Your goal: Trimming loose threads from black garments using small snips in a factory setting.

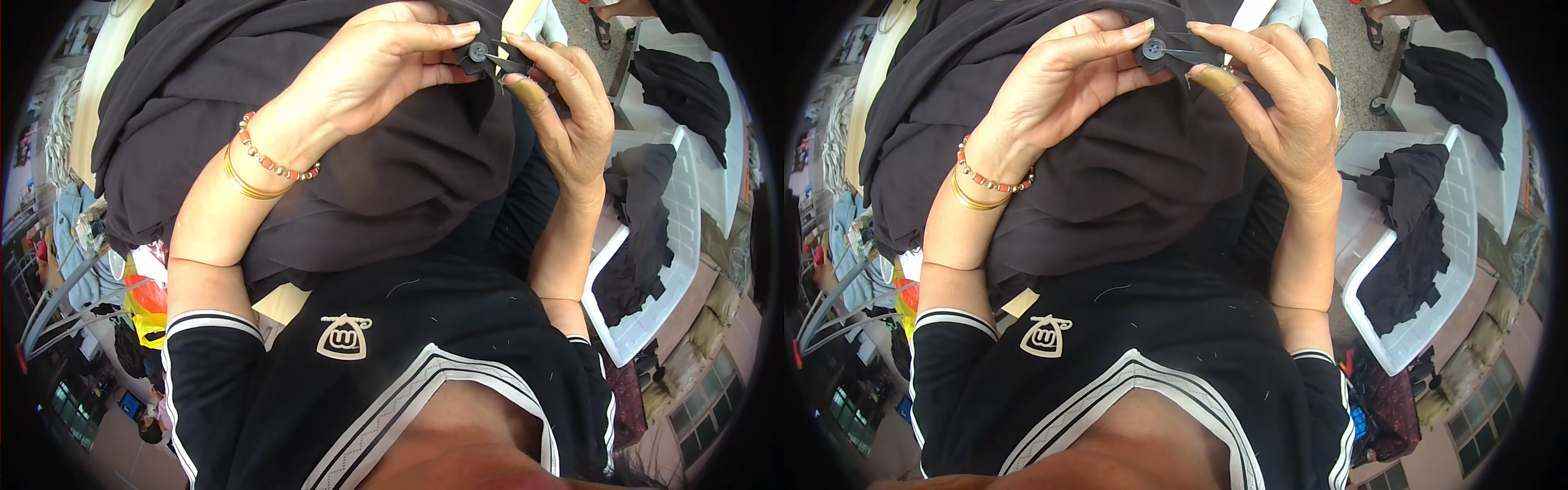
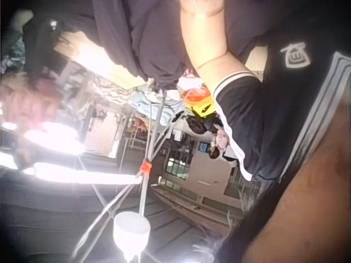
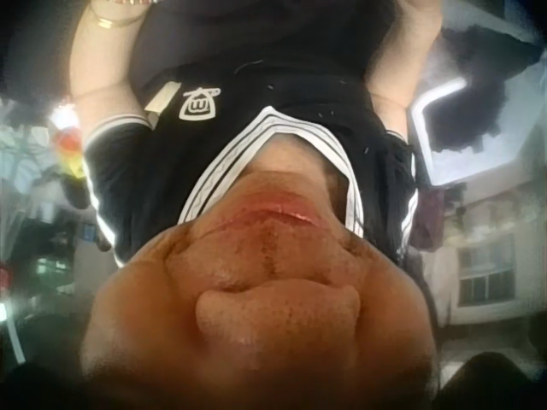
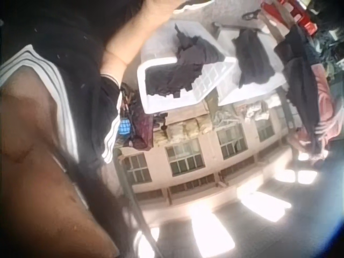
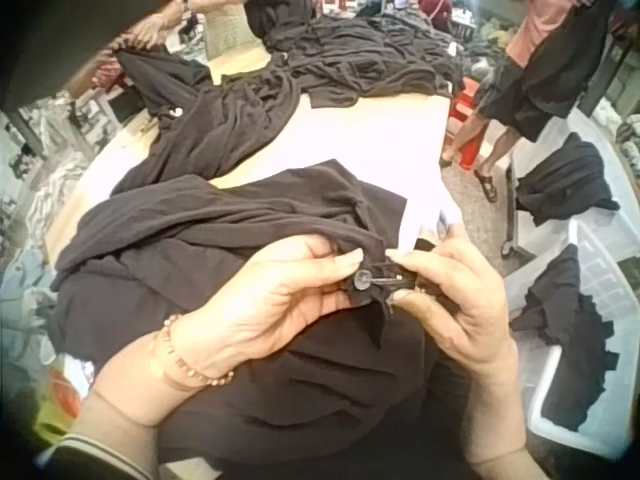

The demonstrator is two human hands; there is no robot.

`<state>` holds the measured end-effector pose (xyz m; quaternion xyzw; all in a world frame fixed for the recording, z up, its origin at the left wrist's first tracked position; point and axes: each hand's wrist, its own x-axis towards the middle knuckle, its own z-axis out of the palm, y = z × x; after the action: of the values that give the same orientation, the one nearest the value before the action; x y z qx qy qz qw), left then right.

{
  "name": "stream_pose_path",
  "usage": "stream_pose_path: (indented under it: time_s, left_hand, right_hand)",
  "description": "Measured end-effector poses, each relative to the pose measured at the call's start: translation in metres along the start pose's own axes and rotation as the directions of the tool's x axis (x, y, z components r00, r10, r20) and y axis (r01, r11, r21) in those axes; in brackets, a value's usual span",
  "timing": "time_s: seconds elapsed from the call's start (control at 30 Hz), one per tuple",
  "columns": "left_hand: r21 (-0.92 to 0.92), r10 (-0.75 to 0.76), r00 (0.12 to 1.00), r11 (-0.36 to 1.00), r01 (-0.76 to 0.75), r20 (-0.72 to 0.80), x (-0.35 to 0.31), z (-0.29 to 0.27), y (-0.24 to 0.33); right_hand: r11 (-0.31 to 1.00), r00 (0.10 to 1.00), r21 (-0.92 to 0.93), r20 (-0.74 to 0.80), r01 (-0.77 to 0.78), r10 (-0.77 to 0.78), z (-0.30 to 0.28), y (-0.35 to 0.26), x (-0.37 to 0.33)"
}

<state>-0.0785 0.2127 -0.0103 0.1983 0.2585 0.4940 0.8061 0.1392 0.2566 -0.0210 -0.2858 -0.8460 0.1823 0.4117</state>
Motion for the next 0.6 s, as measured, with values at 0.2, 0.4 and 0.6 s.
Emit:
stream_pose_path:
  time_s: [0.2,0.4,0.6]
  left_hand:
    - [0.035,-0.018,1.0,0.999,0.017,0.004,0.001,-0.003,0.0]
    - [0.149,0.002,1.0,0.989,-0.003,0.007,0.002,-0.007,-0.001]
    - [0.258,0.07,0.998,0.964,-0.067,-0.004,0.001,-0.008,-0.002]
  right_hand:
    - [0.996,0.997,-0.04,0.02,0.08,-0.079,-0.002,0.007,-0.002]
    - [0.997,0.989,-0.047,0.134,0.069,-0.062,-0.009,-0.001,-0.003]
    - [0.988,0.986,-0.103,0.131,0.116,-0.102,-0.007,-0.002,-0.003]
